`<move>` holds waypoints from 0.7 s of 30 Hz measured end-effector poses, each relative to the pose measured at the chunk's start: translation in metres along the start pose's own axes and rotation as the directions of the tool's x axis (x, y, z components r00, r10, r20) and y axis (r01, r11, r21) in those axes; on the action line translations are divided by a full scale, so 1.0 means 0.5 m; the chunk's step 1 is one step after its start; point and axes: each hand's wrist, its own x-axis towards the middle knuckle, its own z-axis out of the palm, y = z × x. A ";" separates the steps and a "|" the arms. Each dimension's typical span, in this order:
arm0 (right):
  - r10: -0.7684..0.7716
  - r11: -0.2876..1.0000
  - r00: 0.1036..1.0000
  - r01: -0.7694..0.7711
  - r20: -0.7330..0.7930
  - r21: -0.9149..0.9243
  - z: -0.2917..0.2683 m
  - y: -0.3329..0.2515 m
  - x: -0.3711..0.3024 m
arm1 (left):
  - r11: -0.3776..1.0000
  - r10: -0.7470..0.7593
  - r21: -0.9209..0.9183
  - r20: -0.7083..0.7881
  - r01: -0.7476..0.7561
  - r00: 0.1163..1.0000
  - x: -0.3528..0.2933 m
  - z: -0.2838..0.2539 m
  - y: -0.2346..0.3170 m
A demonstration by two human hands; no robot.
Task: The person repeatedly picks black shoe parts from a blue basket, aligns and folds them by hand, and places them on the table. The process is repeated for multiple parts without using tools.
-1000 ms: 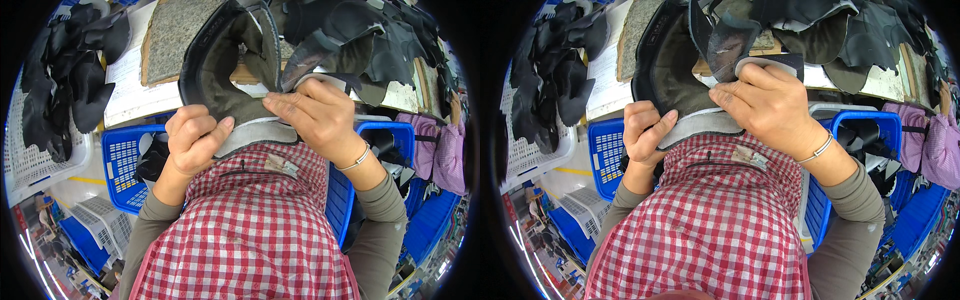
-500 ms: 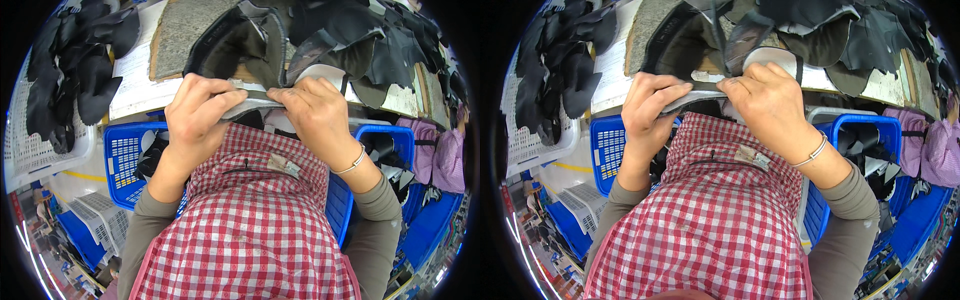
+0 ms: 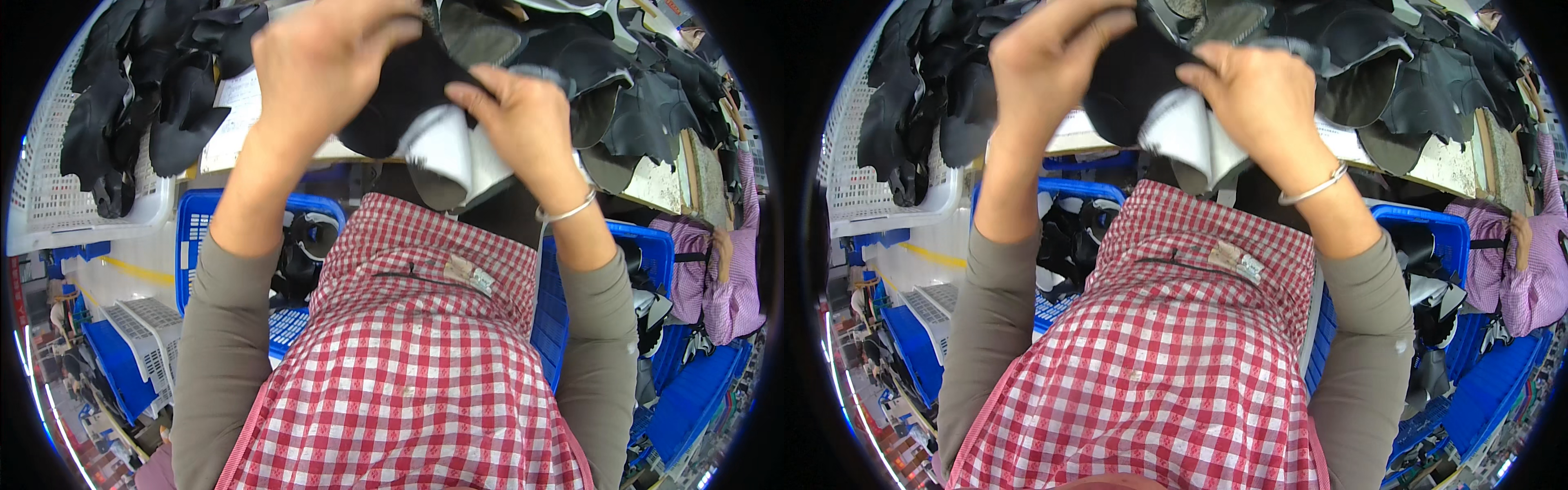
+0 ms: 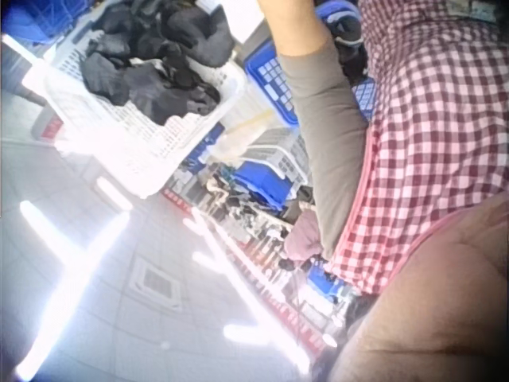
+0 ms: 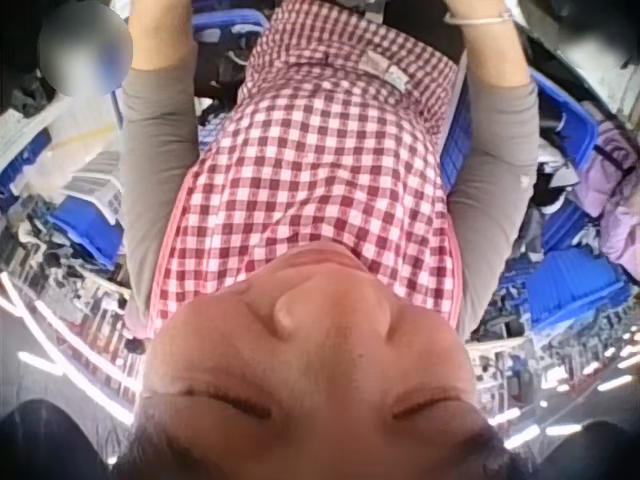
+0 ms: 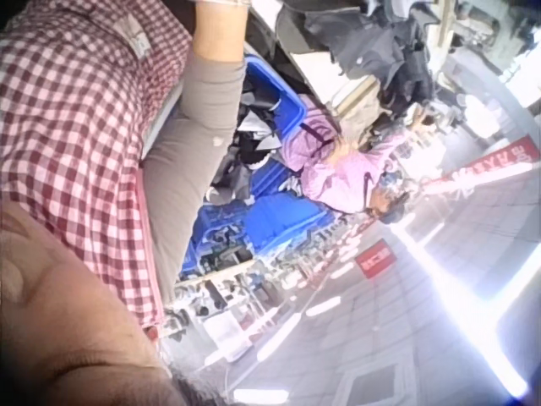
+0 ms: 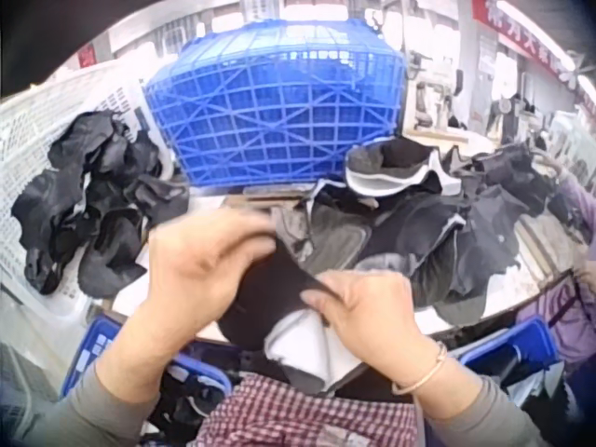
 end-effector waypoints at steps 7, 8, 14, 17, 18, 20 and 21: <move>0.512 0.320 0.836 -0.399 0.197 0.860 0.062 0.081 0.040 | 0.641 0.115 -0.739 0.362 0.209 0.925 -0.038 0.008 0.183; 0.607 0.264 0.751 -0.499 0.260 0.825 0.073 0.094 0.026 | 0.421 0.361 -0.789 0.599 0.448 0.715 -0.077 0.020 0.205; 0.550 0.021 0.711 -0.537 0.439 0.844 0.115 0.135 -0.057 | 0.805 0.105 -0.572 0.402 0.159 0.910 -0.125 0.108 0.102; 0.367 -0.503 0.831 -0.201 0.418 0.841 0.113 0.137 -0.066 | 0.876 0.333 -0.410 0.135 -0.254 0.933 -0.070 0.158 0.053; 0.352 -0.564 0.828 -0.184 0.437 0.805 0.113 0.135 -0.065 | 0.882 0.377 -0.380 0.209 -0.280 0.902 -0.060 0.167 0.047; 0.354 0.136 0.898 -0.327 0.263 0.935 0.114 0.129 -0.067 | 0.872 0.406 -0.405 0.287 -0.274 0.868 -0.053 0.171 0.039; 0.377 0.102 0.884 -0.336 0.276 0.936 0.115 0.126 -0.067 | 0.874 0.416 -0.408 0.345 -0.265 0.841 -0.056 0.170 0.040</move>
